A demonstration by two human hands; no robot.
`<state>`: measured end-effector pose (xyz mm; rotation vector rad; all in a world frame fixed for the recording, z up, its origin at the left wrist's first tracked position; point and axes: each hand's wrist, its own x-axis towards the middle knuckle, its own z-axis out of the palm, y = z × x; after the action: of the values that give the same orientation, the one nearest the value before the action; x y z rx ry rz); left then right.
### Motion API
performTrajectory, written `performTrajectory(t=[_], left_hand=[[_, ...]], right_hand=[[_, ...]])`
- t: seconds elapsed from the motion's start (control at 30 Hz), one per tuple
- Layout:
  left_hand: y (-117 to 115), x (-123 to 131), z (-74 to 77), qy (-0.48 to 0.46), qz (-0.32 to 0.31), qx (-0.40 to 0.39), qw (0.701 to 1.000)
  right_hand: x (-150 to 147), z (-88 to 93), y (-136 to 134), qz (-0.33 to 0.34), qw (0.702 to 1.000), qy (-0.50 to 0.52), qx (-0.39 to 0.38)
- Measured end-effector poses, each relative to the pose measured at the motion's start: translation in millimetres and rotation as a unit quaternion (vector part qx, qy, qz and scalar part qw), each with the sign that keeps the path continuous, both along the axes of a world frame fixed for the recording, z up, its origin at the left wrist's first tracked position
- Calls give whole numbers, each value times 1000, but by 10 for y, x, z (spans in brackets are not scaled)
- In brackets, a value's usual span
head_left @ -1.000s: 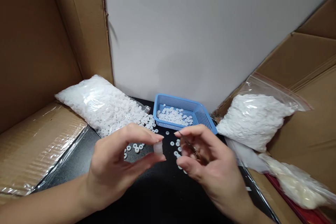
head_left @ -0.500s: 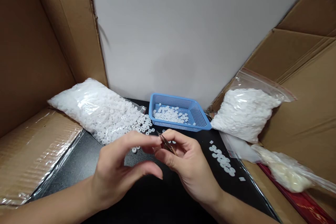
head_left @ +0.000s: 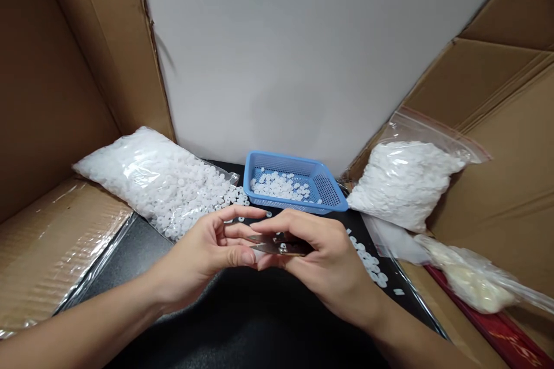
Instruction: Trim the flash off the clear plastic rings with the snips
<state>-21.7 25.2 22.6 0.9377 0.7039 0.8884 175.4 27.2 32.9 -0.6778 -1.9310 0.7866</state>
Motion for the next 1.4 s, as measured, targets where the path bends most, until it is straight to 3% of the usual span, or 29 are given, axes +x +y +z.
performTrajectory(t=[0.2, 0.43, 0.57, 0.7, 0.9, 1.1, 1.27, 1.4], left_hand=[[-10, 21, 7, -2, -7, -27, 1000], [-17, 69, -145, -87, 7, -93, 992], [-17, 101, -246, -127, 45, -125, 983], [-25, 121, -253, -141, 79, -117, 980], [-52, 96, -173, -63, 94, -89, 990], [-121, -19, -258, 47, 133, -8, 990], [-203, -23, -257, 52, 136, 84, 986], [-261, -29, -182, 43, 151, 87, 984]], right_hand=[[21, 6, 17, 12, 998, -47, 37], [-9, -99, 110, 33, 993, -19, -109], [-97, -239, 159, 50, 981, 65, -175], [-193, -279, 155, 76, 962, 135, -224], [9, -319, 185, -70, 970, 67, -221], [542, -681, 227, -195, 958, -64, -199], [645, -877, 214, -221, 952, -141, -156], [664, -922, 239, -211, 953, -163, -146]])
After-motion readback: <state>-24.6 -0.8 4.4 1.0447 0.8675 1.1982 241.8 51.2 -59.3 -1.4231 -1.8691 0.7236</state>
